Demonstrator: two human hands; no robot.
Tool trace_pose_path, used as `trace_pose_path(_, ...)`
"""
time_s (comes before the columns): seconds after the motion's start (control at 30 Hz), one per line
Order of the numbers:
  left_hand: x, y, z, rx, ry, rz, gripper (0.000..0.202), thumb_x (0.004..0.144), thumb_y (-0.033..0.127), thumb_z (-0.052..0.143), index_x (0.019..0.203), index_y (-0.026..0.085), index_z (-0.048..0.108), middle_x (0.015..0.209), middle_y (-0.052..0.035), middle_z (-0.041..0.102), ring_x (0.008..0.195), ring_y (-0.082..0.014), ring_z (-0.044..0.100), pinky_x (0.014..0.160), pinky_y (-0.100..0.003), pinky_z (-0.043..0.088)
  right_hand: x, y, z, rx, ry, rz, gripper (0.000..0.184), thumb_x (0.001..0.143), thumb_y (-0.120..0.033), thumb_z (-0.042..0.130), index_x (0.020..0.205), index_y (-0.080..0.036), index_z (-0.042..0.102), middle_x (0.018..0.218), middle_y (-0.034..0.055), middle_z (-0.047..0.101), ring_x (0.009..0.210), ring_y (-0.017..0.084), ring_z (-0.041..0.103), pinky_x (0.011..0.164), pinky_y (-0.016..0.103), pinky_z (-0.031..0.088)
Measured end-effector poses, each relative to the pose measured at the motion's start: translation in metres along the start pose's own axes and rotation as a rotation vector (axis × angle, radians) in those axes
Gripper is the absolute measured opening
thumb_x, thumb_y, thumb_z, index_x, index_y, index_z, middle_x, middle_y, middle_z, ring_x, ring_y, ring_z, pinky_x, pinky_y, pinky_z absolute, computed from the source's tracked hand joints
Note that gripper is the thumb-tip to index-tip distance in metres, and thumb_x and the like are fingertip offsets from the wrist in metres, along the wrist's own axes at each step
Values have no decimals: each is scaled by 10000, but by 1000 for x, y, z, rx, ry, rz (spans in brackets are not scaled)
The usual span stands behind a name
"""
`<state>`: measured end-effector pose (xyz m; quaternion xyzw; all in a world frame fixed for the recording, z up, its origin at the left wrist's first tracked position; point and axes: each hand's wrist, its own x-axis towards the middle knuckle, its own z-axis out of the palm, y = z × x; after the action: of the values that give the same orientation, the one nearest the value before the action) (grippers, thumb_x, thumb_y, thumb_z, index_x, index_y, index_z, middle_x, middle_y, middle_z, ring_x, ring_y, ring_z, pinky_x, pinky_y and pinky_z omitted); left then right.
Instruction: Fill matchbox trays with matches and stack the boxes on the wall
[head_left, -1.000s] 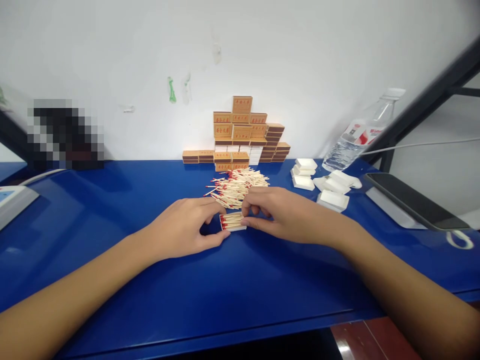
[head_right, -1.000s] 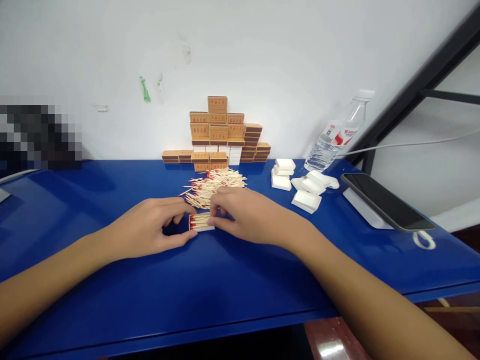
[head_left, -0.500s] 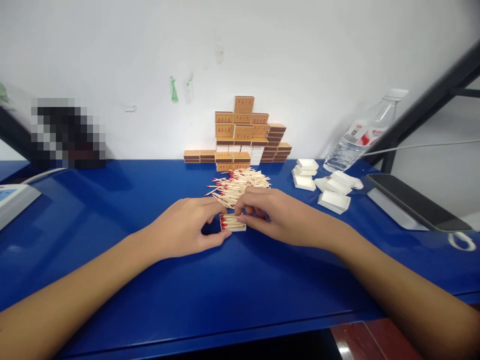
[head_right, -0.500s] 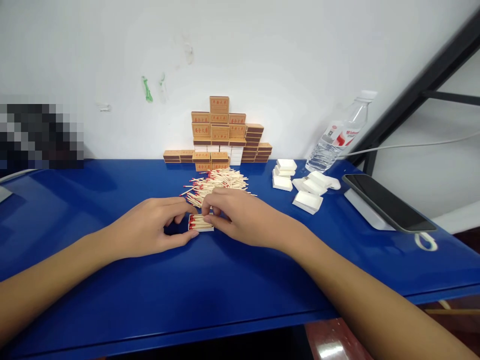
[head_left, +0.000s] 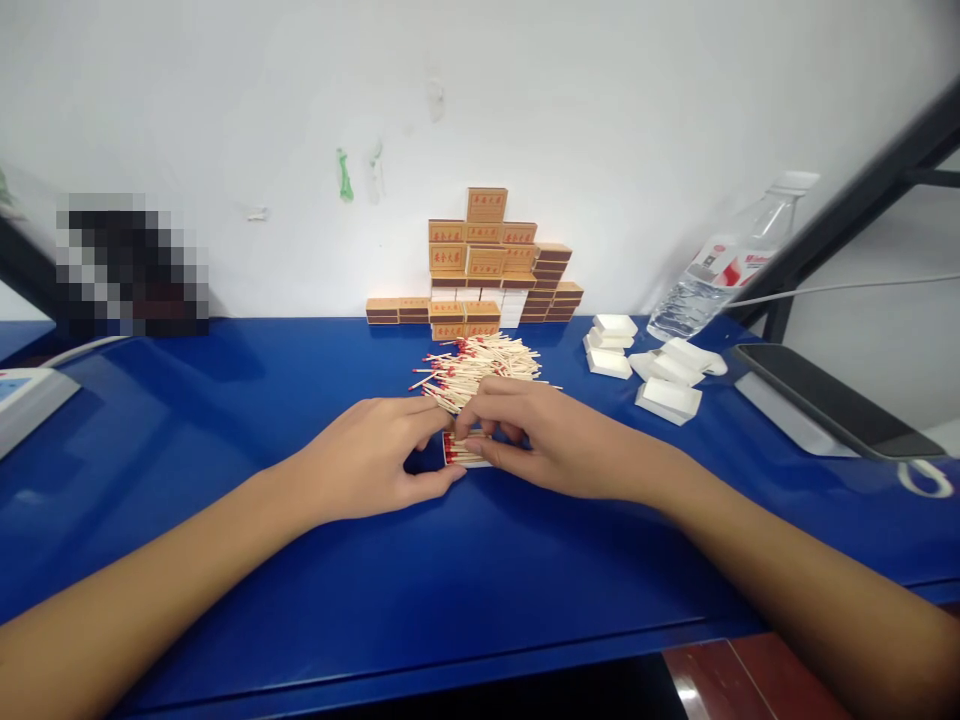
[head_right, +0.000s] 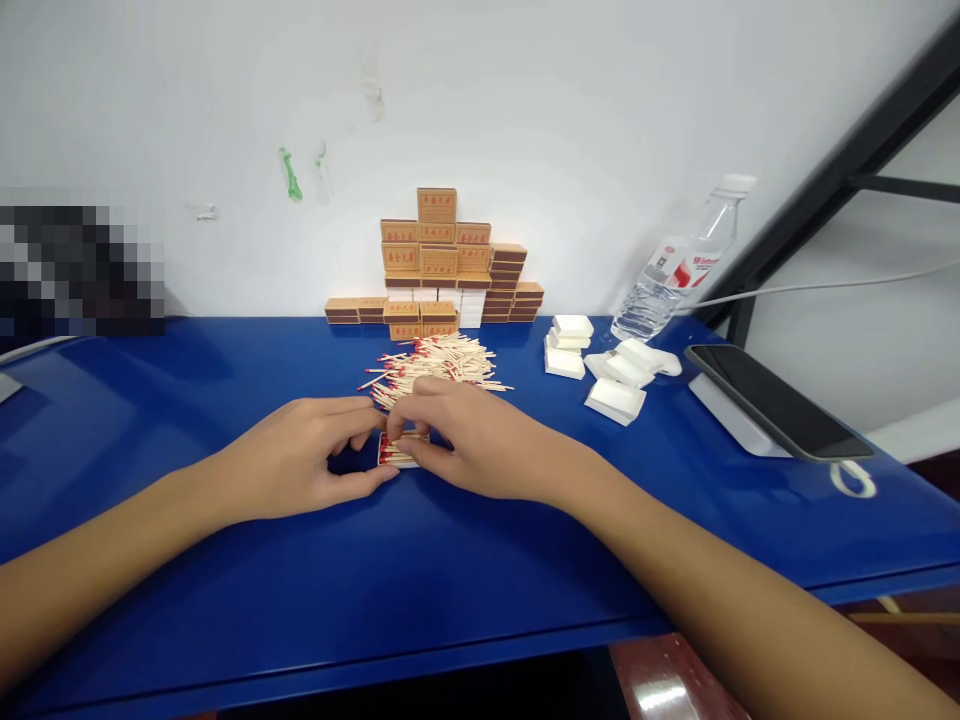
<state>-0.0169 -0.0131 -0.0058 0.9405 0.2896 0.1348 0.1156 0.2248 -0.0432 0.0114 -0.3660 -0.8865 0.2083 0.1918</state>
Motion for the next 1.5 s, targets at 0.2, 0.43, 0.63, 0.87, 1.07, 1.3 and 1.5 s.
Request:
trace_pose_path(0.2, 1, 0, 0, -7, -2, 2, 265, 961, 432, 637, 869, 189, 582, 801, 16, 622, 669, -132, 552, 602, -281, 375, -1, 1, 4, 11, 8, -35, 112, 984, -172, 633, 1012, -197, 738, 929, 28, 607, 807, 144, 572, 721, 287, 435)
trace_pose_path(0.43, 1, 0, -1, -8, -11, -8, 249, 955, 433, 659, 969, 185, 667, 817, 14, 638, 690, -139, 573, 617, -281, 389, 1, 5, -2, -43, 26, -29, 83, 968, -168, 641, 967, -193, 721, 866, 12, 629, 759, 138, 541, 708, 282, 410)
trace_pose_path(0.63, 1, 0, 0, -9, 19, 19, 245, 951, 410, 668, 1056, 195, 723, 812, 15, 647, 679, -135, 578, 626, -279, 392, -2, 32, -31, -284, 231, 133, 119, 956, -222, 629, 869, -183, 699, 791, 27, 647, 715, 160, 553, 663, 295, 364)
trace_pose_path(0.87, 1, 1, -2, 12, 15, 10, 250, 950, 415, 660, 1042, 194, 728, 780, 14, 638, 654, -139, 568, 610, -280, 372, 0, 44, -23, -277, 156, 210, 110, 941, -264, 652, 862, -193, 681, 808, 23, 657, 713, 160, 556, 663, 301, 368)
trace_pose_path(1.07, 1, 1, -3, 13, -15, -8, 254, 948, 420, 663, 1048, 193, 718, 799, 9, 650, 653, -143, 569, 613, -284, 378, 7, 37, 4, -207, 222, 113, 205, 966, -387, 684, 987, -201, 601, 863, 18, 619, 757, 167, 530, 682, 305, 381)
trace_pose_path(1.3, 1, 1, -2, 16, -22, -11, 254, 952, 426, 660, 1049, 196, 708, 808, 7, 660, 661, -146, 579, 618, -282, 386, 12, 43, 16, -233, 212, 106, 85, 990, -250, 662, 951, -196, 610, 945, 46, 629, 843, 180, 571, 747, 310, 422)
trace_pose_path(1.5, 0, 0, -2, 15, -14, -17, 263, 948, 437, 653, 1036, 196, 713, 797, 8, 657, 663, -144, 575, 618, -285, 386, 7, 42, 4, -286, 134, 183, 167, 1014, -259, 626, 871, -202, 559, 904, 47, 626, 803, 187, 555, 723, 316, 401)
